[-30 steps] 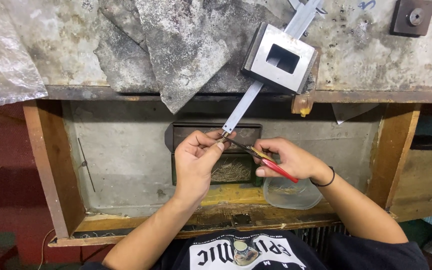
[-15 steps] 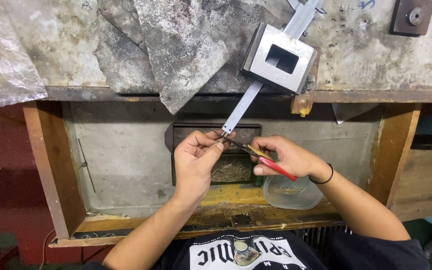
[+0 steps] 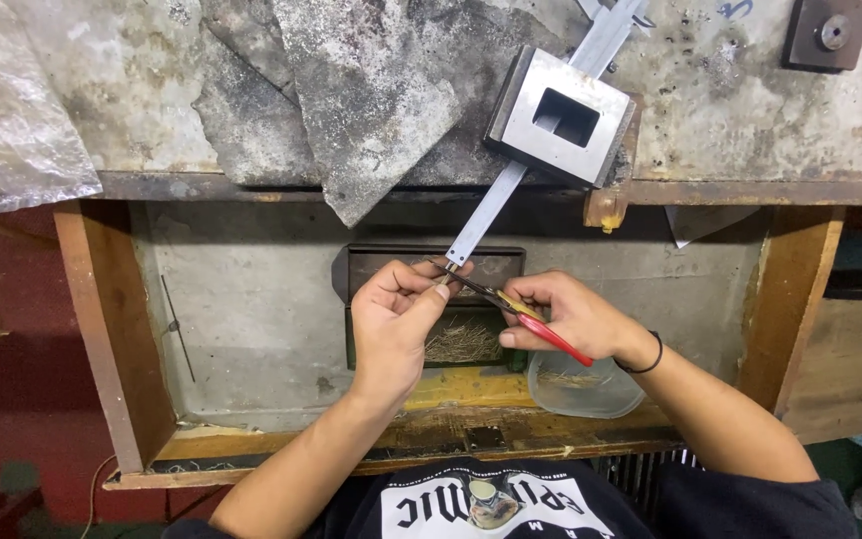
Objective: Measuring thin metal wire with a caliper and cutting it into small segments using snips at a jewelry workbench.
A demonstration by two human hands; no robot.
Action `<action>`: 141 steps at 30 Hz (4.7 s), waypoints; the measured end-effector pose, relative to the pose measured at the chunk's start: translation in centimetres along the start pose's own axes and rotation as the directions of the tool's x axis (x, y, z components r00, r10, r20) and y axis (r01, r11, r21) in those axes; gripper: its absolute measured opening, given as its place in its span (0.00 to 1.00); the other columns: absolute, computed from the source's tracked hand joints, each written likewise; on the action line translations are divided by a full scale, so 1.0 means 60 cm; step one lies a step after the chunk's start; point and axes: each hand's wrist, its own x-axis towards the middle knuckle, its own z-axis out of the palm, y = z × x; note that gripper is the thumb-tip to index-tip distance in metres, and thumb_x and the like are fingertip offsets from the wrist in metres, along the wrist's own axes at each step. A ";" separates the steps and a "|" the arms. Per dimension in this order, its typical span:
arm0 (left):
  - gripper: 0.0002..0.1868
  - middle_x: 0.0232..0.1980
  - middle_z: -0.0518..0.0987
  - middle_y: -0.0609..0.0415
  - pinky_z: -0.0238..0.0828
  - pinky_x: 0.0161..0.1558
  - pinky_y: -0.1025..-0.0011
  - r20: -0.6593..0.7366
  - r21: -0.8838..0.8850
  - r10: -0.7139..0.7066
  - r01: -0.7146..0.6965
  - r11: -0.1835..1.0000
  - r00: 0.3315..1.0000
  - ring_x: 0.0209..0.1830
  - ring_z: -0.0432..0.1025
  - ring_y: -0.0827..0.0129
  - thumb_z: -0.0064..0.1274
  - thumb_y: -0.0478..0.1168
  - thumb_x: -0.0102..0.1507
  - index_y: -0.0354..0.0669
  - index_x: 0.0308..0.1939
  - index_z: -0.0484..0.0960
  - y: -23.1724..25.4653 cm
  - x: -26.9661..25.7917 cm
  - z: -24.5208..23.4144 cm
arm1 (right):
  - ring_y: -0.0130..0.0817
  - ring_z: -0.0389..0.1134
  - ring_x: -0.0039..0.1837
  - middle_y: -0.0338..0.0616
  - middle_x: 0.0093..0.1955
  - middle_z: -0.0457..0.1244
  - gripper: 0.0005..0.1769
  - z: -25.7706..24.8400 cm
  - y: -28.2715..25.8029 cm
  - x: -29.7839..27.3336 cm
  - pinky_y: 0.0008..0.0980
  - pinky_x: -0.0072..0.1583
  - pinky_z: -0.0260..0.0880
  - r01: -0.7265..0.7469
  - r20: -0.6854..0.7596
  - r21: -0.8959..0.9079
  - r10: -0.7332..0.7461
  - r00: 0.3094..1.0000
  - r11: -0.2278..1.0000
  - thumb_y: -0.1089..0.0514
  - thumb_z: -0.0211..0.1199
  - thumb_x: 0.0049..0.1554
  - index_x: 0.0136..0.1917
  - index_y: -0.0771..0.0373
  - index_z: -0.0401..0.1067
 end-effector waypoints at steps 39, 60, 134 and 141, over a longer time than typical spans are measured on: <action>0.09 0.45 0.81 0.29 0.80 0.53 0.57 -0.057 -0.078 0.066 -0.071 0.994 0.996 0.52 0.79 0.45 0.52 0.21 0.57 0.36 0.30 0.70 -0.039 -0.061 -0.038 | 0.31 0.58 0.25 0.40 0.18 0.60 0.10 0.037 -0.008 -0.029 0.30 0.32 0.61 -0.260 -0.003 -0.069 0.261 0.965 0.963 0.59 0.72 0.37 0.24 0.62 0.72; 0.09 0.44 0.81 0.28 0.79 0.53 0.56 -0.042 -0.046 0.074 -0.076 0.996 0.996 0.50 0.80 0.45 0.52 0.22 0.56 0.35 0.29 0.69 -0.032 -0.054 -0.041 | 0.30 0.58 0.27 0.39 0.19 0.58 0.13 0.044 -0.008 -0.019 0.29 0.33 0.60 -0.218 -0.001 -0.061 0.218 0.976 0.974 0.58 0.76 0.41 0.26 0.63 0.73; 0.15 0.55 0.78 0.45 0.71 0.51 0.57 0.696 0.686 -0.046 -0.682 -0.254 0.717 0.47 0.70 0.51 0.57 0.33 0.63 0.34 0.53 0.83 -0.013 -0.082 -0.092 | 0.45 0.50 0.30 0.44 0.22 0.52 0.23 -0.090 -0.033 -0.149 0.41 0.38 0.57 -0.285 -0.358 -0.845 -0.083 0.930 0.453 0.43 0.62 0.56 0.30 0.58 0.60; 0.03 0.39 0.77 0.46 0.69 0.38 0.60 0.842 0.533 -0.025 -0.838 -0.111 0.539 0.38 0.71 0.53 0.61 0.31 0.62 0.35 0.38 0.83 -0.013 -0.095 -0.014 | 0.35 0.43 0.30 0.40 0.23 0.44 0.37 -0.118 -0.040 -0.187 0.37 0.36 0.48 -0.093 -0.274 -0.850 -0.284 0.919 0.518 0.39 0.73 0.58 0.28 0.61 0.53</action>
